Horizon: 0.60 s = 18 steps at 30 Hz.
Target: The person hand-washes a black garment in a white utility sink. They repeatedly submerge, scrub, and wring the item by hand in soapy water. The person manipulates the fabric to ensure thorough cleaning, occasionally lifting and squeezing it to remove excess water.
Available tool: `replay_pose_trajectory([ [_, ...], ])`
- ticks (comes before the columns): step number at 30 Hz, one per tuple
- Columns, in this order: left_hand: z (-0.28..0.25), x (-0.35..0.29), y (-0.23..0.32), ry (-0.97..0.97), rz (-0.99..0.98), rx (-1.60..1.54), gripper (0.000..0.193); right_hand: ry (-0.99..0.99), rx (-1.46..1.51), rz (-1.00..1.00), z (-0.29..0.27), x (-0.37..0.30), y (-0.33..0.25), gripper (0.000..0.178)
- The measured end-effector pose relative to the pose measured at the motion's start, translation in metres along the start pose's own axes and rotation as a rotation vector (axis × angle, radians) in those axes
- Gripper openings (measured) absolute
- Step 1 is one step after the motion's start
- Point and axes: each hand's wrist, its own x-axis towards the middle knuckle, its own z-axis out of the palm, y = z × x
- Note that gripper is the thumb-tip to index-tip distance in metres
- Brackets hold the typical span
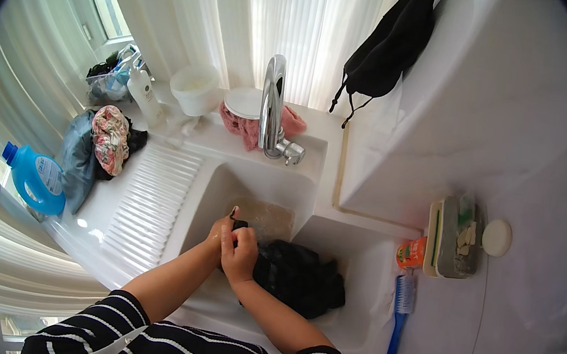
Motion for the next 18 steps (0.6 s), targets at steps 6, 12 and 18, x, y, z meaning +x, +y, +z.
replay_pose_trajectory([
  [6, 0.01, 0.0, 0.021, 0.069, -0.651, -1.091, 0.035, -0.038, -0.132, 0.312, 0.004, 0.03, 0.069, 0.036],
  [12, 0.021, 0.061, -0.032, 0.505, -0.295, -0.422, 0.038, -0.175, -0.581, 0.291, 0.003, 0.078, 0.126, 0.038],
  [18, 0.073, 0.057, -0.057, 0.067, -0.126, 0.532, 0.064, -0.686, -1.084, 0.223, 0.012, 0.027, 0.15, 0.067],
])
